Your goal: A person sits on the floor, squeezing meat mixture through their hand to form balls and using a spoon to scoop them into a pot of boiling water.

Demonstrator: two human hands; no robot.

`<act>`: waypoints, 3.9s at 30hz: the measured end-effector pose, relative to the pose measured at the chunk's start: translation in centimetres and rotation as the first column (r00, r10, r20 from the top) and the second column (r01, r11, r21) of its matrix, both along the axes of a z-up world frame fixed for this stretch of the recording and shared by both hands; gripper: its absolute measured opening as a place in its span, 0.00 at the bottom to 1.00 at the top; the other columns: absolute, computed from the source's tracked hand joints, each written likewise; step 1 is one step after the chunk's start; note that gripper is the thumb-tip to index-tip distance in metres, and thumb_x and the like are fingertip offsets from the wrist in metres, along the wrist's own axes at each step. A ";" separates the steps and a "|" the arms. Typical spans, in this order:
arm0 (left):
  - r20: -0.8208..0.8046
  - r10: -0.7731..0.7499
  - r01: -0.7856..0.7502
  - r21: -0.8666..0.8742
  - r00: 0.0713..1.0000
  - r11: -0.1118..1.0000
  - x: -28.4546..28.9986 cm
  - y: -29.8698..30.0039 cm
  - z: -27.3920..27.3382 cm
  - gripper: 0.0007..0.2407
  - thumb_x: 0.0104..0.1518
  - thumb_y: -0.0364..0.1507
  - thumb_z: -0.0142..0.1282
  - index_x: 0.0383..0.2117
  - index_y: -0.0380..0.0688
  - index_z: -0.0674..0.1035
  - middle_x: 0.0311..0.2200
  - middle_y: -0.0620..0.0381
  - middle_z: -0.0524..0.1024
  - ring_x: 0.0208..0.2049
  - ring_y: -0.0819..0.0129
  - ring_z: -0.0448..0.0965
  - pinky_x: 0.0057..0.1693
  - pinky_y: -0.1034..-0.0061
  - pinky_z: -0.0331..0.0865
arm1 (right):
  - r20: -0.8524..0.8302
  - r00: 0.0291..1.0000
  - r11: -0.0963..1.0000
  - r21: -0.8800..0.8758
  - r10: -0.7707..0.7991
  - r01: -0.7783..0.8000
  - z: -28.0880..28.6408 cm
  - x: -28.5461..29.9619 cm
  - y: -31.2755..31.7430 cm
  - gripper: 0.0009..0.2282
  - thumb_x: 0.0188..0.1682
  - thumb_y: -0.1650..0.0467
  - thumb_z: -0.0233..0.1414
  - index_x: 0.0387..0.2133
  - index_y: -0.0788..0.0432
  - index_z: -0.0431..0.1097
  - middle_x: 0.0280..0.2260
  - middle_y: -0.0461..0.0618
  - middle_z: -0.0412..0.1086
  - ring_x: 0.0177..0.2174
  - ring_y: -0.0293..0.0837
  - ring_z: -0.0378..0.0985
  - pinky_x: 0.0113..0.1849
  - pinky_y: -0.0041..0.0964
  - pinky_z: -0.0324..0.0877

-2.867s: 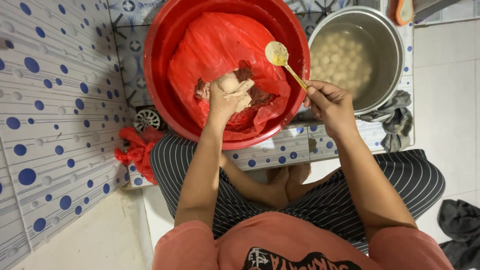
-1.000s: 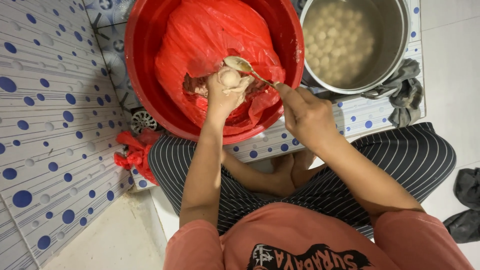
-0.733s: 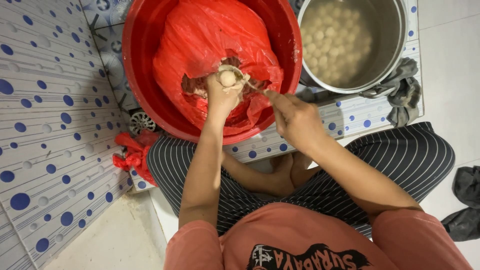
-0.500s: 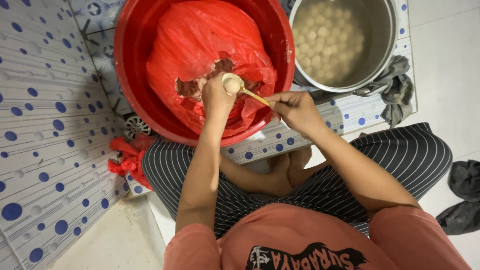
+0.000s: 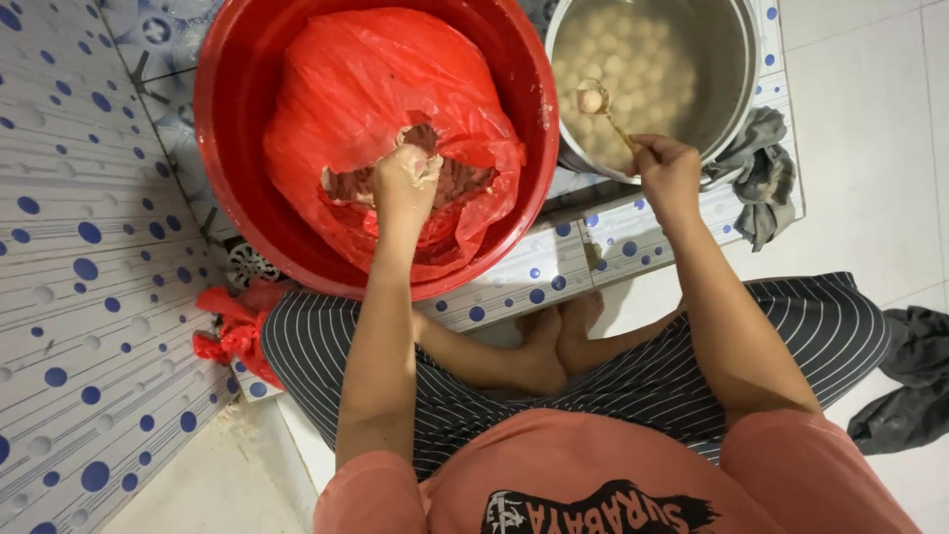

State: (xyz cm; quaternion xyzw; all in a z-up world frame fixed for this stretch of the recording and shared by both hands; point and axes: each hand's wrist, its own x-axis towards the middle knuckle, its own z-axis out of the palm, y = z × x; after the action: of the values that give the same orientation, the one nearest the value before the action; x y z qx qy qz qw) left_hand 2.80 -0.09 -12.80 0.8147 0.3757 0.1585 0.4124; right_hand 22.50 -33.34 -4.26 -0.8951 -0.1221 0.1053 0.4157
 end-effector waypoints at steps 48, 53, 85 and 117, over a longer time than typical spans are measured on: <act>0.492 0.284 0.173 -0.694 0.823 0.699 -1.0 0.5 10.0 0.13 0.51 0.14 0.65 0.36 0.44 0.75 0.31 0.48 0.83 0.33 0.66 0.87 0.46 0.73 0.85 | -0.249 0.912 0.945 0.048 0.326 -0.324 14.2 -10.7 9.1 0.09 0.58 0.73 0.52 0.48 0.58 0.79 0.19 0.40 0.69 0.16 0.30 0.53 0.22 0.27 0.51; 0.568 0.209 0.263 -0.635 0.796 0.726 -2.4 1.0 4.5 0.18 0.60 0.43 0.43 0.46 0.47 0.79 0.37 0.54 0.79 0.33 0.68 0.79 0.35 0.77 0.72 | -0.244 0.912 0.944 0.074 0.331 -0.323 14.0 -10.8 9.4 0.09 0.58 0.74 0.51 0.46 0.59 0.79 0.18 0.41 0.69 0.16 0.30 0.53 0.22 0.27 0.51; 0.403 0.042 0.129 -0.388 0.914 0.913 -2.4 0.2 12.0 0.10 0.51 0.27 0.72 0.22 0.50 0.77 0.24 0.62 0.75 0.28 0.70 0.80 0.30 0.79 0.80 | -0.171 0.920 0.934 0.127 0.353 -0.335 12.8 -10.7 9.2 0.08 0.60 0.75 0.51 0.46 0.64 0.78 0.22 0.45 0.71 0.24 0.31 0.65 0.31 0.29 0.64; 0.666 -0.071 0.356 -0.303 0.743 0.884 -2.1 -0.3 14.3 0.09 0.57 0.14 0.62 0.39 0.40 0.78 0.19 0.68 0.67 0.19 0.84 0.65 0.37 0.84 0.78 | 0.120 0.899 0.894 0.117 0.420 -0.433 15.4 -12.2 10.5 0.08 0.60 0.80 0.53 0.50 0.69 0.75 0.27 0.52 0.73 0.26 0.37 0.71 0.32 0.31 0.70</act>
State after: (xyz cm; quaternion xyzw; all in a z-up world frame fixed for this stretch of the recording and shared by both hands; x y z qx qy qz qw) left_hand 0.73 -0.34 1.54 0.6446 0.1397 0.2927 0.6923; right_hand 10.30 -22.87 11.12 -0.8187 -0.3416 0.1441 0.4385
